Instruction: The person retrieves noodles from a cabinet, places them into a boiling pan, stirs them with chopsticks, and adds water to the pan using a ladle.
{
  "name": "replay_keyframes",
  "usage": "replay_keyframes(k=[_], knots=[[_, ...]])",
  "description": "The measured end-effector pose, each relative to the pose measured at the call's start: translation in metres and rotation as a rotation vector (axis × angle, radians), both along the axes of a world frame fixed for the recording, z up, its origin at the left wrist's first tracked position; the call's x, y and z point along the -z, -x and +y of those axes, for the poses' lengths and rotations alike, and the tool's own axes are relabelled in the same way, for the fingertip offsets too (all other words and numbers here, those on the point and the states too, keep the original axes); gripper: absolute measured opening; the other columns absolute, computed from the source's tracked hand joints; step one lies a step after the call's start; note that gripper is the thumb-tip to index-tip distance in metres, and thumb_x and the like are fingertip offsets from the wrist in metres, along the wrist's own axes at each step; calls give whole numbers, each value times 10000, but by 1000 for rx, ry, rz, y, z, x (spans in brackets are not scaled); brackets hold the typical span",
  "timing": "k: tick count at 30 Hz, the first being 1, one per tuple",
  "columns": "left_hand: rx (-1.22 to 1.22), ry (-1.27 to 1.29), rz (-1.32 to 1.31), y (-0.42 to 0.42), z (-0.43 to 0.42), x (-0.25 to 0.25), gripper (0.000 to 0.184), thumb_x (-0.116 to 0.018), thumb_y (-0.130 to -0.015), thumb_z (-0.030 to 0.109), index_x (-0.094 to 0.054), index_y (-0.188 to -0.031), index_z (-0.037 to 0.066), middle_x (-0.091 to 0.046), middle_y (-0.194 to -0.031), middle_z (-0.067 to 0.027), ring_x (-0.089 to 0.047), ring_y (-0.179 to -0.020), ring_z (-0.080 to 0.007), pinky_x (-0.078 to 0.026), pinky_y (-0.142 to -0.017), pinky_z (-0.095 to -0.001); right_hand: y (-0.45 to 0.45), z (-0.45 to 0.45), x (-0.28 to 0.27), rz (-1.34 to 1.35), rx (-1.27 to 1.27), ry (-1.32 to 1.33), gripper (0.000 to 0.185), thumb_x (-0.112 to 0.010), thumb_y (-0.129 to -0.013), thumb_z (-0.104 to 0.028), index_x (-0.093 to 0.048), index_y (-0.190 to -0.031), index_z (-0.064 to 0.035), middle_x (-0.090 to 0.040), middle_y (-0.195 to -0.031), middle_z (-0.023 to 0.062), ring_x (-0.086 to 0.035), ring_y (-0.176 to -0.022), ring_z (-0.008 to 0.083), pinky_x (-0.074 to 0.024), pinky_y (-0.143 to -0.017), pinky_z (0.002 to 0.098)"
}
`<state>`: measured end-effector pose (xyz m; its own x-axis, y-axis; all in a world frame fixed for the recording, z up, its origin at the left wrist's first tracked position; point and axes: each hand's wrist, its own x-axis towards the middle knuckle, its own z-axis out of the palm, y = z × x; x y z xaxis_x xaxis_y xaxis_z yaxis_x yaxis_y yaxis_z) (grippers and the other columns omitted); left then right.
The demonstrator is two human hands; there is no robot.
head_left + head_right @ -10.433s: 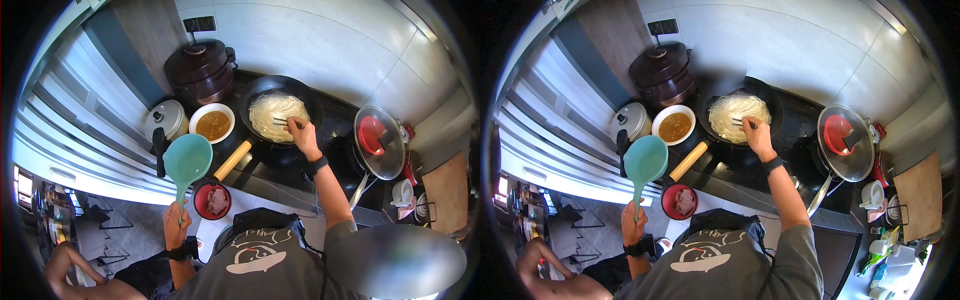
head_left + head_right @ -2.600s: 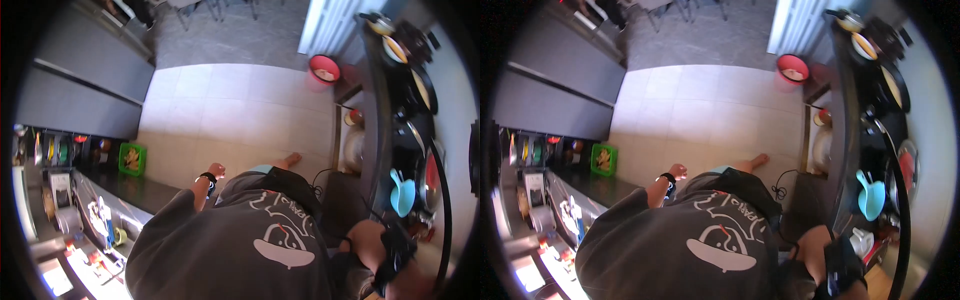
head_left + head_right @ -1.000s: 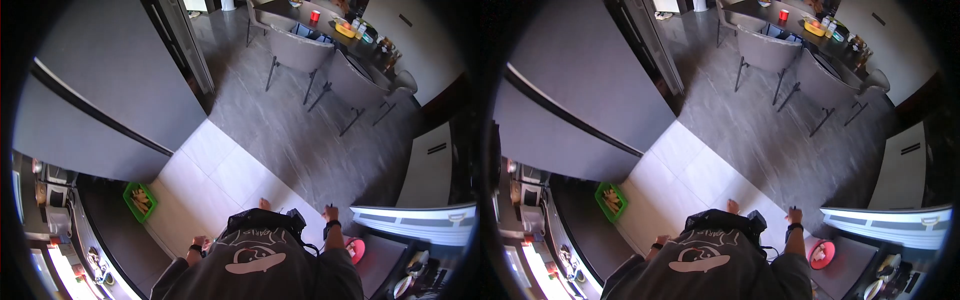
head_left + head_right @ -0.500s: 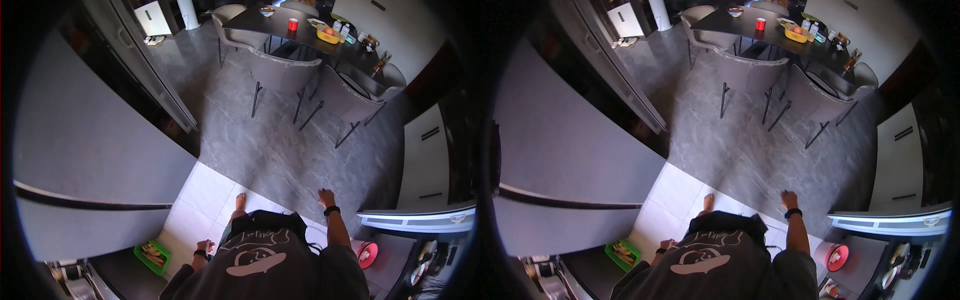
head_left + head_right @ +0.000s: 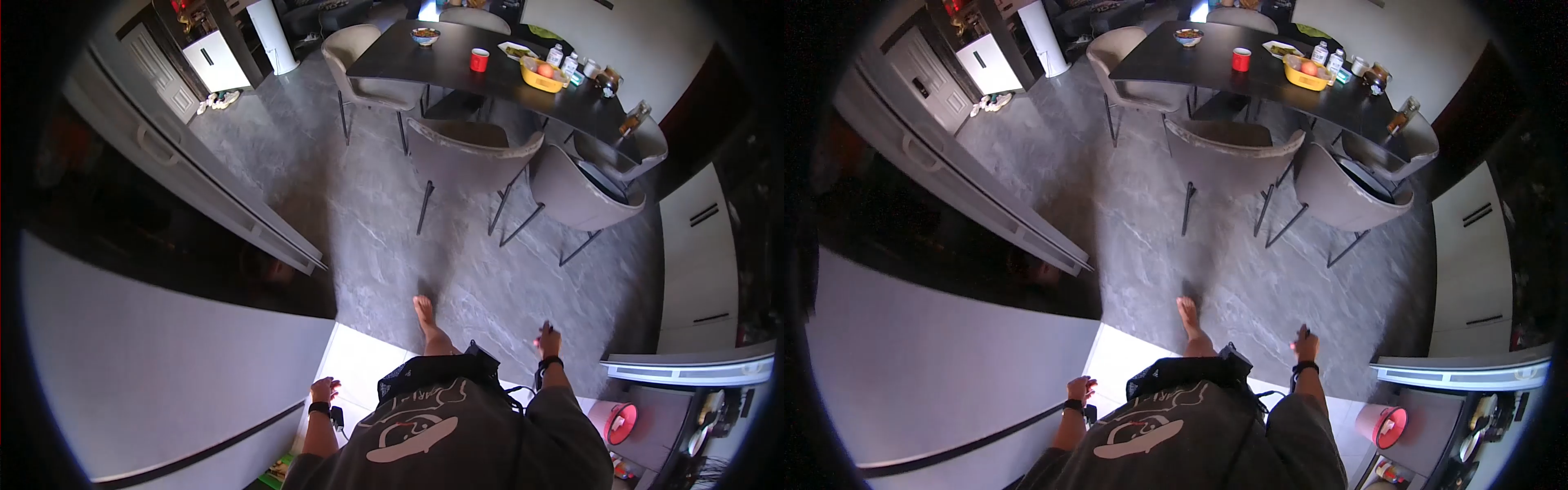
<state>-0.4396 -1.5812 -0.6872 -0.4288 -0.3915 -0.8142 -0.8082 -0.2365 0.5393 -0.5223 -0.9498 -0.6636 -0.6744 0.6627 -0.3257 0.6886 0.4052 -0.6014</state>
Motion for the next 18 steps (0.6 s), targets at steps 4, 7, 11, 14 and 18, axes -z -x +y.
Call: replay_keyframes(k=[4, 7, 11, 14, 18], knots=[[4, -34, 76, 75, 0, 3, 229, -498, -839, 194, -530, -994, 28, -622, -779, -88, -575, -591, -134, -424, -451, -259, 178, -63, -64, 438, 106, 441, 437, -403, -909, -420, -588, -840, -30, -449, -493, 1, -414, -379, 100, -348, -362, 245], [56, 7, 54, 117, -1, -2, 231, -497, -835, 210, -563, -980, 42, -644, -792, -60, -594, -617, -106, -432, -453, -234, 301, -117, -121, 738, -32, 575, 421, -405, -913, -402, -553, -921, -8, -515, -570, 39, -441, -395, 104, -341, -361, 228], [133, 93, -132, 173, -8, -2, 191, -490, -833, 207, -579, -916, 59, -653, -758, -56, -616, -631, -116, -459, -451, -254, 437, -193, -191, 985, -213, 837, 410, -394, -923, -373, -534, -943, 11, -560, -636, 78, -483, -424, 134, -400, -399, 250], [129, 138, -96, 219, -14, -9, 203, -516, -821, 228, -600, -875, 51, -660, -774, -55, -629, -638, -123, -478, -468, -252, 512, -244, -226, 968, -209, 1007, 395, -387, -927, -358, -537, -939, 8, -571, -647, 87, -500, -444, 147, -423, -417, 270], [51, 132, -32, 293, -18, -17, 216, -502, -818, 238, -613, -843, 54, -663, -776, -48, -627, -644, -117, -486, -497, -260, 609, -295, -248, 883, -103, 1352, 388, -383, -927, -358, -543, -942, -5, -582, -660, 96, -509, -460, 154, -435, -424, 285]])
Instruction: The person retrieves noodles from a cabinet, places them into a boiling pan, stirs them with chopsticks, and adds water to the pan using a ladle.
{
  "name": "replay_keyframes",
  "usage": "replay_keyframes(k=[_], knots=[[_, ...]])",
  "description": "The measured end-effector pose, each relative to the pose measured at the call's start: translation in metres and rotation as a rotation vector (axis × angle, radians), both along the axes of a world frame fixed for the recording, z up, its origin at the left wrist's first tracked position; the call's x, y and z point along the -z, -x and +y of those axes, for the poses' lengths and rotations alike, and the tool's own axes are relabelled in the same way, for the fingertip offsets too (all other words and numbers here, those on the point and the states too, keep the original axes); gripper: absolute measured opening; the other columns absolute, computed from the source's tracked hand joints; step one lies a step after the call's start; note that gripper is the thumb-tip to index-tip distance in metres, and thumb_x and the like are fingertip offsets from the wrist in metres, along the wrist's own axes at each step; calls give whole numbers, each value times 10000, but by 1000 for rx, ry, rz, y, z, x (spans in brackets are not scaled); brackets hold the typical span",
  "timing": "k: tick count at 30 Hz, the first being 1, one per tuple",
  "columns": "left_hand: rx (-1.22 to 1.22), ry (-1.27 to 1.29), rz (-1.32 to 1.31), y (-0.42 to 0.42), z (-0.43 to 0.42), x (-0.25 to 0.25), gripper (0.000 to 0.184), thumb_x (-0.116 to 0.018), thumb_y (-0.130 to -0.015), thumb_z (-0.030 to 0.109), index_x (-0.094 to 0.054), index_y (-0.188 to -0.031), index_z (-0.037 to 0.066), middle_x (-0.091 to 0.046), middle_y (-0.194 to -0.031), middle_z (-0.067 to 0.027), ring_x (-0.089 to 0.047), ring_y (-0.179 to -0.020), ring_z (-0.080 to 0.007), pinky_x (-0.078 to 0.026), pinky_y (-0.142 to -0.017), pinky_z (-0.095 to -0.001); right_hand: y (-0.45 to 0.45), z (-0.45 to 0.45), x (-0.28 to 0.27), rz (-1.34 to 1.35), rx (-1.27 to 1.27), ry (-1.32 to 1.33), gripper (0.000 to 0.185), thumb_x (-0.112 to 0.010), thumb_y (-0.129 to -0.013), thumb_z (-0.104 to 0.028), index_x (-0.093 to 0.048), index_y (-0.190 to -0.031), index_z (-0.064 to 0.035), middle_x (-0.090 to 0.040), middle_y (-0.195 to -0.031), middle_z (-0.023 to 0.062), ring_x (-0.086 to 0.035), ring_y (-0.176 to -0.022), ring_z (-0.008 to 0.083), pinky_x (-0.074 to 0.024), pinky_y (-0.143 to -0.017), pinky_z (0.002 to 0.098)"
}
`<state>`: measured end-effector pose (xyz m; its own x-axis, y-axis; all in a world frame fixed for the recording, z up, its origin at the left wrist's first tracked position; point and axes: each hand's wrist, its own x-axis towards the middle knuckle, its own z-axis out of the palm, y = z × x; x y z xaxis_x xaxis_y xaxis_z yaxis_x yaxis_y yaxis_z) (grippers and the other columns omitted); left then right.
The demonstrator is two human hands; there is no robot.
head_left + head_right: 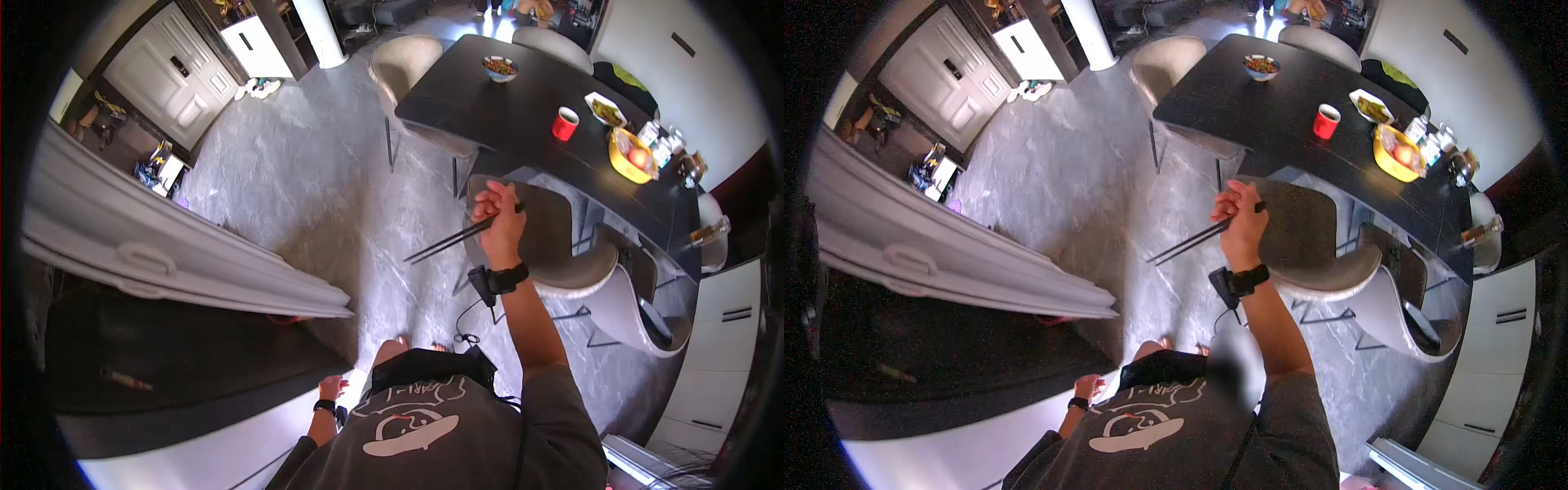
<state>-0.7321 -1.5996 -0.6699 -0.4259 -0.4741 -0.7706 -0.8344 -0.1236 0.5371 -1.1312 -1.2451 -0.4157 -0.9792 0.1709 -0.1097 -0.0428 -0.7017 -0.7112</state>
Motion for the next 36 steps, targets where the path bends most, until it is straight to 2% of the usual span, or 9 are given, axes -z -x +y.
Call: replay_keyframes(k=[2, 9, 12, 15, 19, 20, 26, 27, 36], knots=[[391, 90, 51, 22, -22, 26, 233, -478, -817, 224, -626, -761, 53, -664, -772, -32, -628, -635, -127, -490, -498, -268, 37, -22, -8, 25, 4, 0, 383, -390, -925, -360, -544, -939, -10, -581, -659, 93, -509, -466, 149, -433, -422, 282], [240, -153, -88, 193, -67, 33, 156, -476, -810, 204, -573, -758, 93, -642, -774, -48, -638, -667, -166, -472, -497, -327, 177, -59, -22, 108, 67, -8, 341, -399, -923, -330, -546, -926, -23, -580, -653, 81, -490, -458, 138, -410, -411, 283], [1474, 639, 237, 268, -128, 60, 204, -456, -801, 197, -603, -737, 71, -652, -786, -40, -634, -683, -129, -518, -565, -323, 250, -49, -22, 64, 186, -11, 324, -380, -928, -301, -544, -931, -21, -584, -671, 88, -494, -470, 145, -403, -415, 281], [771, 114, 92, 352, -157, 42, 167, -514, -793, 220, -572, -720, 81, -651, -814, -18, -640, -765, -168, -515, -567, -335, 329, -22, -19, 14, 260, 35, 298, -357, -931, -259, -536, -940, -21, -592, -721, 98, -501, -496, 149, -393, -413, 277], [589, 100, 425, 418, -210, 57, 168, -536, -764, 222, -614, -752, 74, -648, -744, -31, -592, -564, -154, -465, -462, -285, 409, 35, -19, -92, 271, 223, 255, -340, -927, -164, -497, -939, 38, -590, -801, 149, -551, -620, 181, -472, -487, 266], [307, 10, 120, 441, -196, 12, 156, -549, -751, 227, -629, -767, 94, -646, -716, -24, -588, -553, -164, -464, -469, -300, 425, 51, -19, -101, 255, 319, 240, -336, -924, -130, -481, -937, 61, -588, -836, 174, -570, -671, 201, -507, -531, 264], [1533, 842, 197, 477, -223, 16, 341, -515, -744, 387, -642, -592, 110, -631, -608, -69, -612, -552, -238, -473, -523, -365, 510, 145, -22, -28, 477, 259, 217, -339, -905, -58, -449, -949, 125, -556, -925, 234, -585, -798, 282, -551, -673, 302], [1498, 1015, 157, 455, -251, 92, 299, -572, -715, 401, -626, -607, 127, -627, -619, -61, -619, -596, -251, -466, -527, -386, 533, 165, -11, -2, 467, 332, 206, -348, -897, -40, -452, -948, 130, -550, -907, 226, -585, -798, 282, -551, -677, 303], [1328, 551, -65, 652, -132, 25, 273, -571, -729, 382, -620, -650, 126, -631, -651, -61, -620, -614, -250, -469, -537, -384, 622, 293, 62, -239, 964, 108, 175, -382, -855, -93, -516, -821, 15, -571, -719, 98, -537, -584, 203, -427, -489, 304]])
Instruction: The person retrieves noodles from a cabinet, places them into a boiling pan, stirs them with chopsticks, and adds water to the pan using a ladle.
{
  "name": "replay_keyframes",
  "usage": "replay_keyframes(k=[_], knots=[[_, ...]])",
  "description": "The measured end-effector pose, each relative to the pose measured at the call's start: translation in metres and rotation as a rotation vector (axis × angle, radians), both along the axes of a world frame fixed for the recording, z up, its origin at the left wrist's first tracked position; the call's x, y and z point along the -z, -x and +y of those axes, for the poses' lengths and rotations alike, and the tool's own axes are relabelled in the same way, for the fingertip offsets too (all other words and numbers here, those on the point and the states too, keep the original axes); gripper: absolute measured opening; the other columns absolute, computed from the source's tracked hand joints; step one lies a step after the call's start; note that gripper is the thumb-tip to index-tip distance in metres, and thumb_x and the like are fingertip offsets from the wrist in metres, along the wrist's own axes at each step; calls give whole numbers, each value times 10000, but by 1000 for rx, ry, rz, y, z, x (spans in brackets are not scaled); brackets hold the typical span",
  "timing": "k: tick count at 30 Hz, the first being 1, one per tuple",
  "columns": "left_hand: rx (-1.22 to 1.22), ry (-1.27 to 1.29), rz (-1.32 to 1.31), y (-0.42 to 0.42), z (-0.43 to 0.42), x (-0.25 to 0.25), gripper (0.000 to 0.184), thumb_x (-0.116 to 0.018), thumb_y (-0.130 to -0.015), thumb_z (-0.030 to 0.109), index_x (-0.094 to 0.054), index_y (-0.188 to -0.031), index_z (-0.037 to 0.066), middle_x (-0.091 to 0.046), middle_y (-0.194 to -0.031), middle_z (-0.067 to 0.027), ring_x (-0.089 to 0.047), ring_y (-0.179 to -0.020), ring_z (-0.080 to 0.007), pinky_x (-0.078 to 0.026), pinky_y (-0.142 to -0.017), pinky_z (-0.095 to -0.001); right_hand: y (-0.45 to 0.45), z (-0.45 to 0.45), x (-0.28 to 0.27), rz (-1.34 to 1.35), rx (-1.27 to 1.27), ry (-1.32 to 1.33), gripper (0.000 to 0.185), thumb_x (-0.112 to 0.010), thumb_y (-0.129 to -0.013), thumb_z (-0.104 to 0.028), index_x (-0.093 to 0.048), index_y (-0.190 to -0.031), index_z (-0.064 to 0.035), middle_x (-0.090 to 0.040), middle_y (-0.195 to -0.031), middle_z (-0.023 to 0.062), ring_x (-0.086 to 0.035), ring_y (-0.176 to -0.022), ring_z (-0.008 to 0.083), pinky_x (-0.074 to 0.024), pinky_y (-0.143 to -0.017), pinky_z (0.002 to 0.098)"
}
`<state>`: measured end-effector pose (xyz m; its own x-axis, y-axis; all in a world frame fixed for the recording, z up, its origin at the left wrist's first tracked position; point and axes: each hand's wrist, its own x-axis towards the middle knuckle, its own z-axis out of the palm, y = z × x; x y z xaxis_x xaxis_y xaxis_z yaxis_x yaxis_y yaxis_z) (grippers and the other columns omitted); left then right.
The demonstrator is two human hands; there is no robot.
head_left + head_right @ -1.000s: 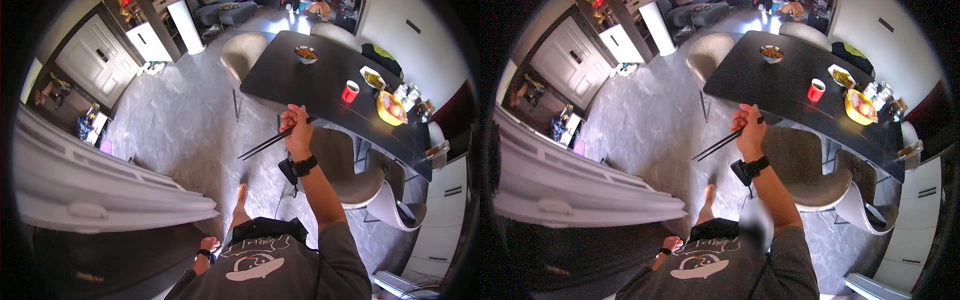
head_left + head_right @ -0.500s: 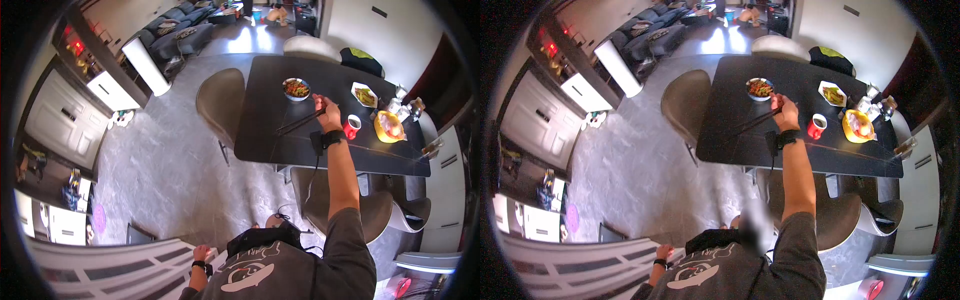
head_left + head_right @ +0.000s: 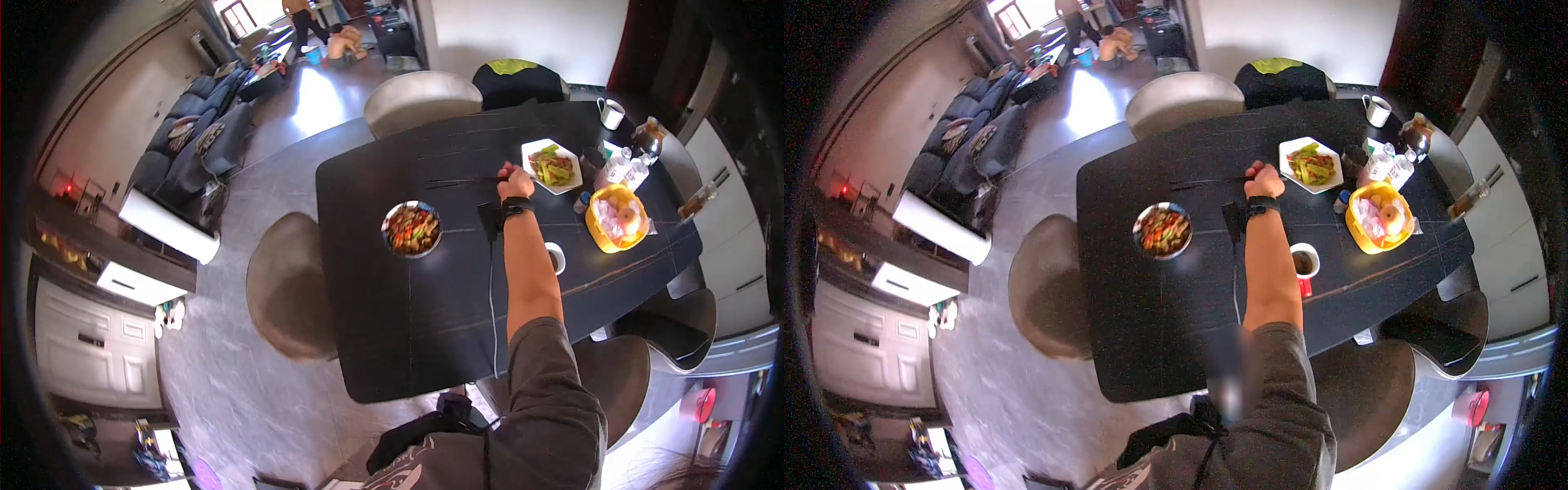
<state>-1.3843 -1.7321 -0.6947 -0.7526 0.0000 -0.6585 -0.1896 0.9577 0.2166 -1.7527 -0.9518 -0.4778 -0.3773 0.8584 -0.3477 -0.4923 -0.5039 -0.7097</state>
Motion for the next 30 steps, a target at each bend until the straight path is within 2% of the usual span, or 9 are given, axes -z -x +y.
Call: replay_keyframes(k=[2, 4, 11, 13, 15, 23, 26, 27, 30], knots=[[-27, -17, -19, 37, 23, -6, 268, -570, -732, 378, -618, -659, 125, -632, -658, -61, -620, -618, -249, -469, -539, -384, 4, 20, -1, 18, 244, 203, 192, -386, -848, -144, -511, -764, -25, -565, -695, 73, -514, -545, 202, -401, -475, 324], [-45, -32, -34, 69, 43, -8, 262, -570, -735, 374, -617, -669, 125, -633, -666, -61, -621, -621, -249, -470, -542, -383, 6, 39, 17, -26, 341, 267, 168, -399, -828, -128, -508, -755, -25, -556, -671, 77, -508, -527, 198, -389, -453, 322], [-18, -31, -73, 134, 87, -8, 244, -568, -745, 360, -612, -702, 123, -636, -691, -62, -622, -635, -247, -472, -549, -382, -1, 108, 91, -191, 262, 153, 81, -443, -758, -75, -498, -725, -26, -525, -588, 89, -486, -463, 185, -349, -376, 314], [1, -24, -83, 144, 93, -5, 239, -568, -748, 355, -611, -712, 123, -637, -698, -62, -622, -639, -247, -473, -552, -382, -1, 119, 105, -215, 312, 182, 56, -455, -737, -60, -496, -717, -26, -516, -565, 92, -479, -445, 181, -337, -354, 311], [20, -20, -91, 152, 95, -3, 234, -568, -751, 351, -610, -722, 123, -638, -705, -62, -622, -643, -247, -473, -554, -382, -1, 114, 95, -218, 423, 254, 59, -449, -741, -53, -488, -716, -18, -506, -559, 107, -455, -415, 185, -324, -336, 313], [114, -11, -88, 161, 91, -4, 217, -566, -763, 335, -604, -760, 121, -642, -734, -62, -623, -658, -245, -476, -563, -380, 1, 106, 83, -235, 342, 246, 185, -375, -790, -80, -509, -700, 9, -522, -572, 108, -424, -384, 158, -280, -297, 263], [155, -16, -72, 162, 84, -4, 211, -566, -768, 328, -602, -774, 121, -643, -745, -62, -624, -664, -244, -476, -566, -380, 5, 92, 59, -153, 325, 283, 160, -366, -813, -25, -469, -928, 16, -539, -618, 133, -433, -397, 168, -325, -337, 263], [171, -19, -64, 161, 80, -3, 209, -565, -769, 326, -602, -779, 120, -644, -748, -62, -624, -666, -244, -477, -567, -380, 7, 86, 49, -149, 339, 303, 114, -398, -801, -18, -487, -865, 14, -531, -612, 141, -433, -411, 172, -310, -339, 247], [215, -25, -47, 156, 66, 0, 204, -565, -774, 320, -600, -793, 120, -645, -759, -63, -624, -672, -244, -478, -571, -379, 1, 64, 19, -137, 251, 196, 99, -408, -792, -11, -489, -847, 8, -524, -602, 134, -436, -412, 169, -313, -340, 252]])
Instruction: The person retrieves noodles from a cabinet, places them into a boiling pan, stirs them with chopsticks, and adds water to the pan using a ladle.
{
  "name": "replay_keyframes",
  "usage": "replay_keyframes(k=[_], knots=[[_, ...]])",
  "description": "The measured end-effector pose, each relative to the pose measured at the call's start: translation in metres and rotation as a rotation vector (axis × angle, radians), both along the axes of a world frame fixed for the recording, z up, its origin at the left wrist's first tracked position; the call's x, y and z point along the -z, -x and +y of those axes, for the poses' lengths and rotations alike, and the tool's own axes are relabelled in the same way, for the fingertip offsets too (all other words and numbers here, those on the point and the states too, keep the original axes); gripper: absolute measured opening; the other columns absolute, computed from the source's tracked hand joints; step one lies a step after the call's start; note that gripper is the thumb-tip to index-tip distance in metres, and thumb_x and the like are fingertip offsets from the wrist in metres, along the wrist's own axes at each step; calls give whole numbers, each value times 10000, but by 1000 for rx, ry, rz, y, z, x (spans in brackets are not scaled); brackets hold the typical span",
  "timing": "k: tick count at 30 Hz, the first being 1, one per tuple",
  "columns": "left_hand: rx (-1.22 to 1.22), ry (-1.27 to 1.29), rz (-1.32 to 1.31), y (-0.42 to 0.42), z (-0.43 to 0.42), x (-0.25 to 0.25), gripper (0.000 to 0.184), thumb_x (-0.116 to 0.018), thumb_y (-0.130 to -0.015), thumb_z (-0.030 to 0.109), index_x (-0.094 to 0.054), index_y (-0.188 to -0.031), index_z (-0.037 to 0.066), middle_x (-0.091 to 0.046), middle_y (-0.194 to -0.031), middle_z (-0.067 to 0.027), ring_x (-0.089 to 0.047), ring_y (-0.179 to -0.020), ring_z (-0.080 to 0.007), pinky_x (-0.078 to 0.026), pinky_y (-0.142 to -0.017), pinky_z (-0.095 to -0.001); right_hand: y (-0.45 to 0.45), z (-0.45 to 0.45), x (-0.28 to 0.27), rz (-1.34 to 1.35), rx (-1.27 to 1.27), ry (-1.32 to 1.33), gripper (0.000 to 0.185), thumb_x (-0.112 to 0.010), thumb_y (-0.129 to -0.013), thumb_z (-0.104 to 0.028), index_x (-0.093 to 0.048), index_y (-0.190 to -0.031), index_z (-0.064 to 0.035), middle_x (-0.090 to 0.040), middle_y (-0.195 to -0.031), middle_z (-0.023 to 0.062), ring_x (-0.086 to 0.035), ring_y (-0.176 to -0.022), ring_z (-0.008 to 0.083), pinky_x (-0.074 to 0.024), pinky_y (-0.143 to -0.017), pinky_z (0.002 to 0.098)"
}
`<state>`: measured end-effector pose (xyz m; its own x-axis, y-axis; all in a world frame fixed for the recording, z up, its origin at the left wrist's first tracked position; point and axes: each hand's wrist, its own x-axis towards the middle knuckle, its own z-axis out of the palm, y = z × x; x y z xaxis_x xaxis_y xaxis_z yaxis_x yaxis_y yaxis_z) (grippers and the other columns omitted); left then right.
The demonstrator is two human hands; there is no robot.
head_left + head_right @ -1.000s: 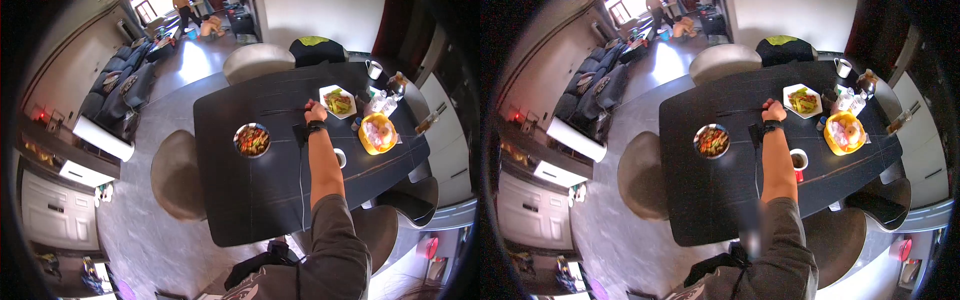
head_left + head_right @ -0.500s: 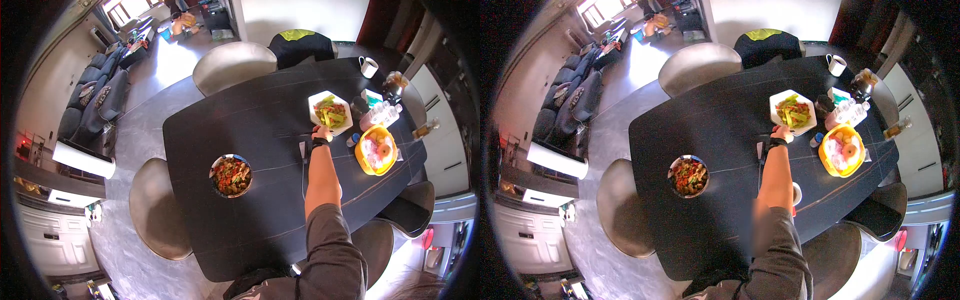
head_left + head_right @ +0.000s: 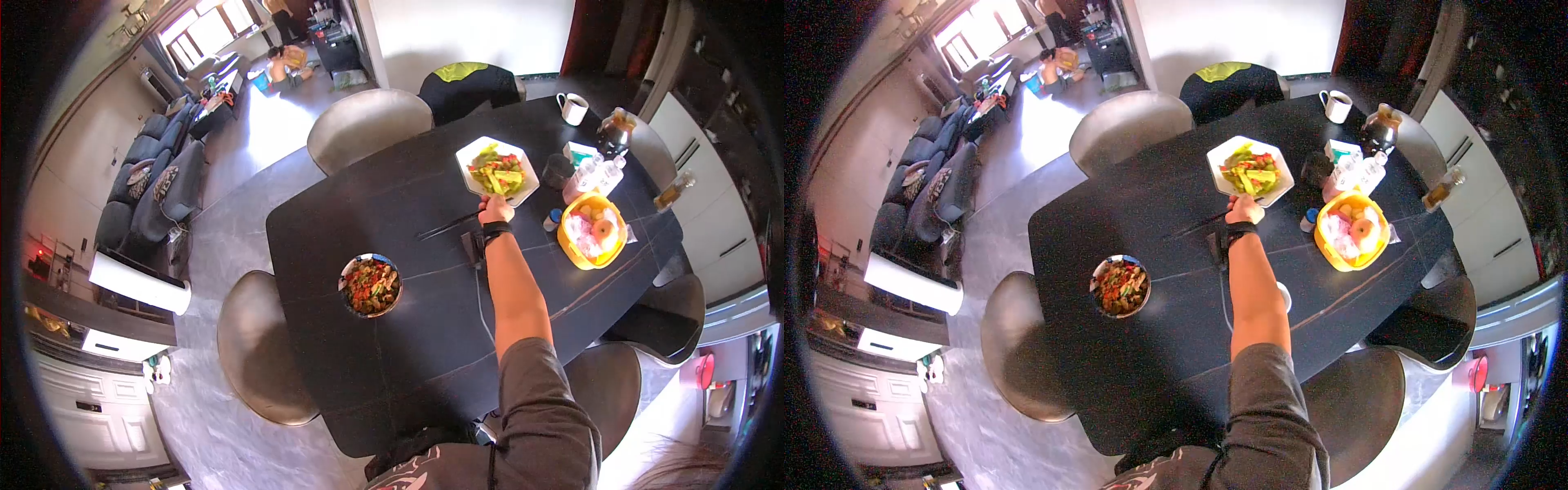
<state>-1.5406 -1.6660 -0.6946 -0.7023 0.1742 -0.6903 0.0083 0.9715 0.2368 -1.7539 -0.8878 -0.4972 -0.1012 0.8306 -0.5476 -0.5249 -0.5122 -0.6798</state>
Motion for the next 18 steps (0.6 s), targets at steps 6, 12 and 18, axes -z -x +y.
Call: replay_keyframes(k=[6, 12, 18], knots=[[135, -38, 71, -23, -51, 18, 196, -564, -783, 308, -596, -822, 119, -648, -781, -63, -625, -683, -242, -479, -577, -378, -33, -40, -70, 60, -107, -112, 119, -393, -755, 19, -488, -826, 32, -528, -580, 141, -439, -388, 179, -316, -332, 274], [657, 15, 454, -64, -157, 121, 190, -563, -792, 295, -592, -851, 118, -650, -802, -63, -626, -695, -241, -481, -584, -377, -117, -89, -105, -86, -495, -264, 79, -508, -803, -58, -495, -805, 20, -526, -589, 99, -463, -439, 157, -335, -362, 277], [-612, -486, -274, -56, -119, 32, 162, -494, -864, 244, -554, -914, 102, -644, -844, -41, -636, -756, -187, -479, -607, -336, -208, -162, -105, -312, -909, -442, 126, -537, -815, -137, -504, -728, -52, -470, -498, 22, -402, -380, 115, -302, -349, 249]])
